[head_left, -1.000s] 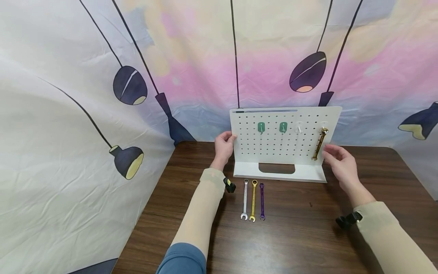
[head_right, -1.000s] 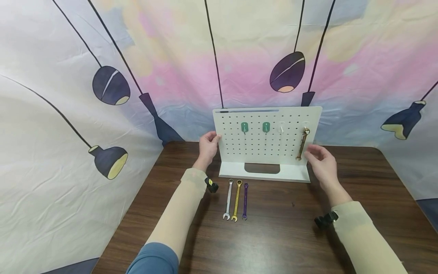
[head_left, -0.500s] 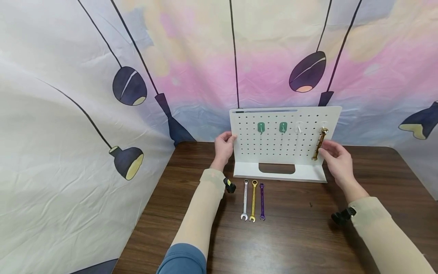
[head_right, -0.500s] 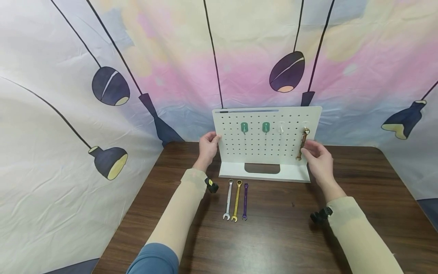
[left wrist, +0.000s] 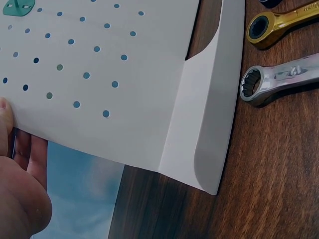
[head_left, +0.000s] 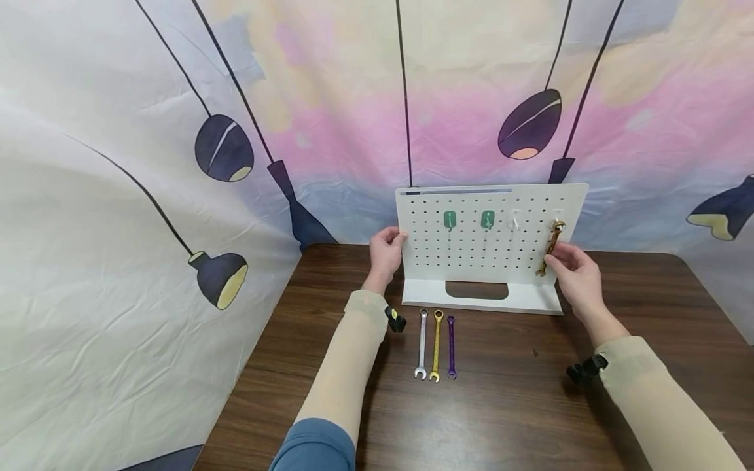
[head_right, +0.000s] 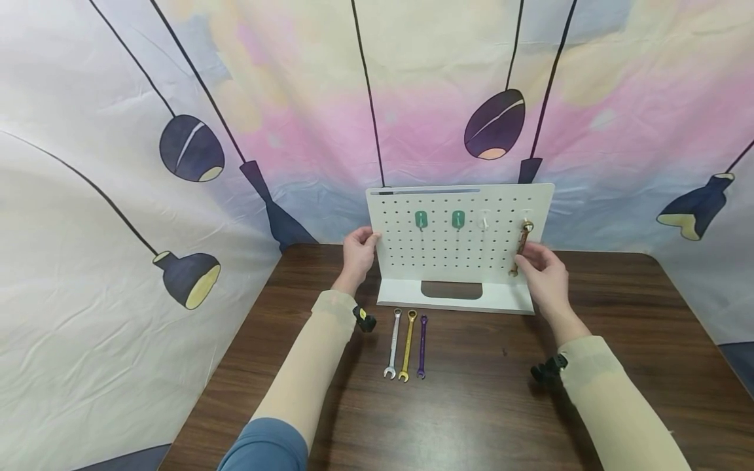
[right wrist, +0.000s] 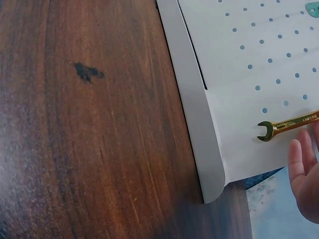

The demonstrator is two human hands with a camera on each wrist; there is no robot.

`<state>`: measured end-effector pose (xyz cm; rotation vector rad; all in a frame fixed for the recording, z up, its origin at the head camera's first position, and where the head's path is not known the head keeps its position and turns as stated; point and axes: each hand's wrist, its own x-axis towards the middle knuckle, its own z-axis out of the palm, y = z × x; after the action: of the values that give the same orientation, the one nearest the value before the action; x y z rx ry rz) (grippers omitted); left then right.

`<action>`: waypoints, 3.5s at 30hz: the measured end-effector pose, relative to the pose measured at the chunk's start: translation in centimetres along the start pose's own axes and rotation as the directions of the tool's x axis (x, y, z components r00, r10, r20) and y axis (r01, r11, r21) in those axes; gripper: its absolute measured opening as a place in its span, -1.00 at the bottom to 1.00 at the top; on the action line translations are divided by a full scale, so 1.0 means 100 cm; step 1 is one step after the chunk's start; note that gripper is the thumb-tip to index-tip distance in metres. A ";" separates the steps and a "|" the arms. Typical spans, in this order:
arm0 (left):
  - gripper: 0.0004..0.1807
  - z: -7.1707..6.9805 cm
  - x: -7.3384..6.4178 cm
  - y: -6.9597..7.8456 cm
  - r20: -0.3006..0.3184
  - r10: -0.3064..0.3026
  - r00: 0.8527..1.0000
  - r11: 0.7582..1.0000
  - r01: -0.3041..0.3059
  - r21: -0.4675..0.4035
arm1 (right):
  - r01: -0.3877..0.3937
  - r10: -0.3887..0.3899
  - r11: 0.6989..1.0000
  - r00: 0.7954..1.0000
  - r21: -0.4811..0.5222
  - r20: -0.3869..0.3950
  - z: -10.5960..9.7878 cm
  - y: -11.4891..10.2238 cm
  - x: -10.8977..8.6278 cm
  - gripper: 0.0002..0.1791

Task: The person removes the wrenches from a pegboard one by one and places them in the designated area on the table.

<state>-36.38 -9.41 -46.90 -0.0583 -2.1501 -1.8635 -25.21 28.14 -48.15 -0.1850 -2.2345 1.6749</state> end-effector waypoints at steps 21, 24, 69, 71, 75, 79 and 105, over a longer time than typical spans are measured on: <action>-0.86 0.000 -0.001 0.001 -0.010 -0.012 1.000 1.000 0.012 0.022 | -0.055 0.055 0.998 0.998 0.016 -0.013 0.005 0.006 0.001 -0.50; -0.85 0.000 -0.001 0.001 -0.004 -0.010 1.000 1.000 0.010 0.020 | -0.068 0.068 0.998 0.998 0.017 -0.015 0.005 0.005 0.000 -0.52; -0.86 0.000 -0.002 0.000 -0.010 -0.018 1.000 1.000 0.018 0.011 | -0.065 -0.021 0.906 0.980 0.418 0.198 -0.026 -0.014 -0.041 -0.76; -0.86 0.000 -0.002 0.000 -0.009 -0.020 1.000 1.000 0.020 0.013 | -0.062 -0.031 0.894 0.979 0.444 0.200 -0.025 -0.016 -0.041 -0.73; -0.86 0.000 -0.001 0.001 -0.006 -0.022 1.000 1.000 0.022 0.022 | -0.054 -0.046 0.882 0.978 0.468 0.201 -0.025 -0.018 -0.041 -0.69; -0.84 0.000 -0.001 0.001 -0.004 -0.017 1.000 1.000 0.017 0.023 | -0.044 -0.060 0.874 0.979 0.485 0.196 -0.024 -0.021 -0.040 -0.68; -0.85 0.000 -0.001 0.000 -0.009 -0.021 1.000 0.999 0.022 0.024 | -0.129 -0.021 0.899 0.941 0.418 0.337 0.000 -0.013 -0.061 -0.84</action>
<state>-36.28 -9.38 -46.94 -0.0223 -2.1750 -1.8463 -19.40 25.95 -48.07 0.1637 -2.0074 2.3358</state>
